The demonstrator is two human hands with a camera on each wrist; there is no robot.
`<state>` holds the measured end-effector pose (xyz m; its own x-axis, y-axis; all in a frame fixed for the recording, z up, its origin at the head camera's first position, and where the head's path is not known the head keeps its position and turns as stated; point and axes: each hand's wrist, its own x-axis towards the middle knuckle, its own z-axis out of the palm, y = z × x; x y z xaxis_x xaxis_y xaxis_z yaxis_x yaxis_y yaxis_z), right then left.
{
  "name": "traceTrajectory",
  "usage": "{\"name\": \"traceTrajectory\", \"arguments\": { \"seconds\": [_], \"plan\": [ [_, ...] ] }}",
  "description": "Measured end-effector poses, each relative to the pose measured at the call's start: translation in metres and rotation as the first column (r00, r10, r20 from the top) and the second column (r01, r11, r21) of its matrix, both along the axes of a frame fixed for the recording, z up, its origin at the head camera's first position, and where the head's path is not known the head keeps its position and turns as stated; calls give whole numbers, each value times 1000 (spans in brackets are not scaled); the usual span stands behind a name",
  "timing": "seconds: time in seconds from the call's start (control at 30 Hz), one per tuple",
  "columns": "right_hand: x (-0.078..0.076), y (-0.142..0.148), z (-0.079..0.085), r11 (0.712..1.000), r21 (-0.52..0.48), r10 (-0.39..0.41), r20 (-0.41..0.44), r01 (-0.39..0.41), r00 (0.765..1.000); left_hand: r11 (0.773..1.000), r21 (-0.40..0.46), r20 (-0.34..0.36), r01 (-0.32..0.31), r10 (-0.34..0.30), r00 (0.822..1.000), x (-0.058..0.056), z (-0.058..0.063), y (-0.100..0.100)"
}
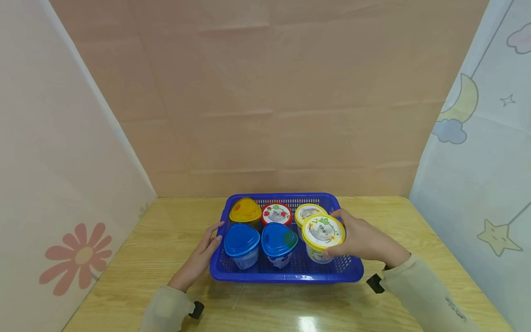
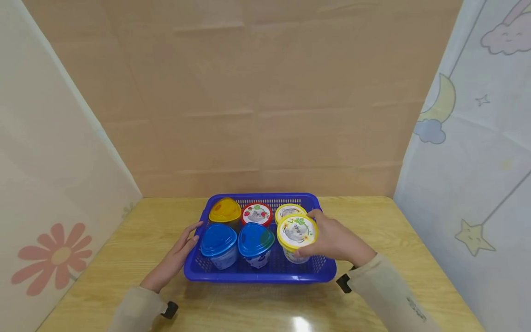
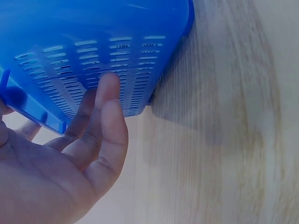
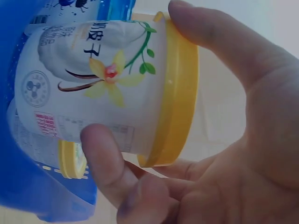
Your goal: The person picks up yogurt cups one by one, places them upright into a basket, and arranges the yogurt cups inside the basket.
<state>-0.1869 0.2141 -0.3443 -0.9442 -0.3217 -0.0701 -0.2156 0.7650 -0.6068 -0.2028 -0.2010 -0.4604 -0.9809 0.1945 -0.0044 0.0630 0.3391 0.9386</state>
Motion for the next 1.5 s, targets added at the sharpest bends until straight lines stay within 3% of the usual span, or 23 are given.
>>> {"name": "traceTrajectory", "arguments": {
  "seconds": [0.23,0.5,1.0,1.5],
  "plan": [
    [-3,-6,-11,997,75,33,13,-34,999,1000,6,-5,4,-4,1000,0,-1,0],
    [-8,-10,-12,991,125,46,46,-52,998,1000,3,-15,16,-16,1000,2,4,1],
    [-8,-11,-9,988,143,41,107,-56,993,1000,-17,6,6,-6,1000,2,4,0],
    [-10,-15,-14,986,158,45,74,-56,996,1000,-11,6,1,-1,1000,0,3,0]
  ]
}}
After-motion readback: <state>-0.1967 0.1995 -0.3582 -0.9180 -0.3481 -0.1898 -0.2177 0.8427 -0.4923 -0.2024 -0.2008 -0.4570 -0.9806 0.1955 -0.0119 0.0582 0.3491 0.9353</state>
